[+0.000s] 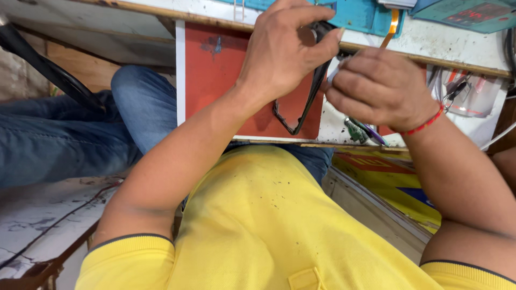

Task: The person disassembles a smartphone by prying open the back cover and removing internal components. They use a metal prying tool to separate the casing and carefully lift out the battery and circuit boards, placing them on the workbench.

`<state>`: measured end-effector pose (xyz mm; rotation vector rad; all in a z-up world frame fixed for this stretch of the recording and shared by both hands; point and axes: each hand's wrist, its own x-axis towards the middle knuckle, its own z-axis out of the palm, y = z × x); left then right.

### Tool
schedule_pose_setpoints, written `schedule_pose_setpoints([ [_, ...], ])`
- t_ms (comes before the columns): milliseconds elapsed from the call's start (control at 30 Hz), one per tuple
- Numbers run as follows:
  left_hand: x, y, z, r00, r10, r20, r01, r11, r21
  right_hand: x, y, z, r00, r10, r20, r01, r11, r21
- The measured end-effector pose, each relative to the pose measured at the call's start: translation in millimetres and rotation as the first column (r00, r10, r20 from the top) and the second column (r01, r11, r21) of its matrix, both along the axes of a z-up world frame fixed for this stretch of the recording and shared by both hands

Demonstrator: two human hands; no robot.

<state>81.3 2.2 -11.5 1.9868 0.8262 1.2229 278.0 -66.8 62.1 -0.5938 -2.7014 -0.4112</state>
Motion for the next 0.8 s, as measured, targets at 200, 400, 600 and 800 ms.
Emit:
schedule_pose_setpoints([
  [200, 10.8, 3.7, -8.9, 0.999, -0.043, -0.024, 0.038, 0.979, -0.200, -4.0, 14.5, 0.8, 0.993, 0.016, 0.121, -0.029, 0.994, 0.104],
  [400, 4.8, 3.6, -16.1, 1.000, -0.020, 0.008, 0.021, 0.998, -0.060, -10.7, 12.2, -6.3, 0.983, 0.057, 0.174, -0.067, 0.996, 0.053],
  [600, 2.0, 0.7, -10.9, 0.995, -0.099, -0.004, 0.095, 0.965, -0.243, -17.5, 7.4, 0.3, 0.979, 0.065, 0.191, -0.080, 0.994, 0.075],
  [800, 5.3, -2.3, -13.5, 0.994, -0.110, 0.013, 0.110, 0.977, -0.185, -23.0, 2.4, 3.1, 0.971, 0.048, 0.232, -0.066, 0.995, 0.071],
])
